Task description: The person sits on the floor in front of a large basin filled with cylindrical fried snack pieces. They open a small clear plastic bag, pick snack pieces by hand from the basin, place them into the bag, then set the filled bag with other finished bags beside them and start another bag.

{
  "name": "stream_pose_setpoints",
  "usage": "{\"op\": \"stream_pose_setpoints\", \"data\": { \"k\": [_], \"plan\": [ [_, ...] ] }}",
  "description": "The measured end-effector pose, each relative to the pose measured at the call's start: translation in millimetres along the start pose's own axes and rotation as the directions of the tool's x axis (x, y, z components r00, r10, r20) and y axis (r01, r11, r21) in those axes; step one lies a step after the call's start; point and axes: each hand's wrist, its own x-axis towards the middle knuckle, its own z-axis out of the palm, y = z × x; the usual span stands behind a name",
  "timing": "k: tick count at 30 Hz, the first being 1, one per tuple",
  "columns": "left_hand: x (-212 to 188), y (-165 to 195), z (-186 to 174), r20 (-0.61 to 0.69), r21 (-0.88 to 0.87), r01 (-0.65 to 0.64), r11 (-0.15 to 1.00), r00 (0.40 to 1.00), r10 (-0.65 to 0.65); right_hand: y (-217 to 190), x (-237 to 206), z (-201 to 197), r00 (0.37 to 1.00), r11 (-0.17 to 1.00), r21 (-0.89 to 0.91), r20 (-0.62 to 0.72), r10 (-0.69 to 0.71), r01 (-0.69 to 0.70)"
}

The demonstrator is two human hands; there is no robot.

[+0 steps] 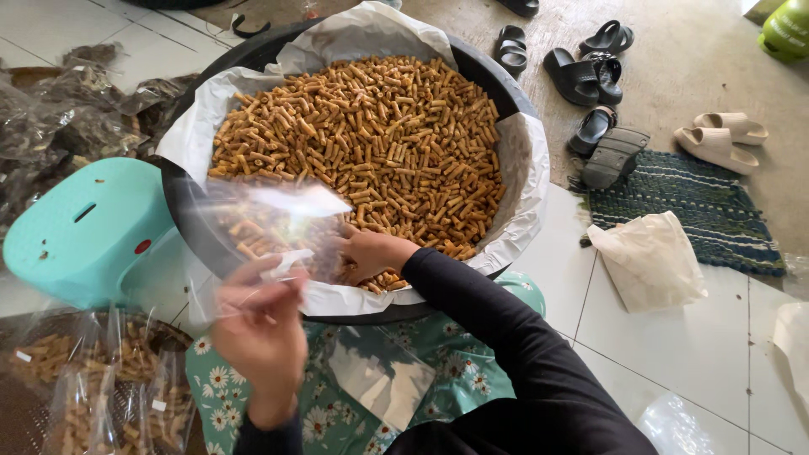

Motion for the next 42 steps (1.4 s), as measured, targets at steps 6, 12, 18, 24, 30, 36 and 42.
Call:
{"op": "stream_pose_setpoints", "data": {
  "k": [6,12,18,24,30,36,42],
  "plan": [
    [131.3,-74.7,35.3,0.227,0.641,-0.309,0.703,0.951,0.211,0.0,-2.7,-39.8,0.757,0.989,0.071,-0.652,-0.053,0.13],
    [140.9,-179.3,83.6,0.463,0.793,-0.359,0.493,0.88,-0.103,20.3,-14.0,-78.2,0.471,0.979,-0.188,-0.873,-0.129,-0.078],
    [128.4,-210.7,82.5,0.503,0.694,-0.335,0.638,0.859,-0.096,36.7,-1.9,-76.1,0.47,0.991,-0.11,-0.881,-0.062,-0.075],
    [126.3,-206.7,75.5,0.486,0.621,-0.308,0.72,0.873,-0.045,42.0,-2.1,-68.4,0.53,0.963,-0.177,-0.847,-0.045,-0.201],
    [129.6,-202.1,75.1,0.283,0.708,-0.243,0.663,0.958,0.049,46.8,-6.2,-67.1,0.495,0.959,-0.228,-0.861,-0.119,-0.167],
    [136.9,-217.4,57.3,0.28,0.731,-0.365,0.576,0.931,0.235,28.5,11.7,-35.5,0.65,0.987,0.119,-0.742,0.161,-0.108],
    [136.4,-217.4,64.2,0.431,0.72,-0.525,0.453,0.851,0.301,27.7,15.3,-14.5,0.991,0.998,0.029,-0.122,0.063,-0.06]
  ]
}}
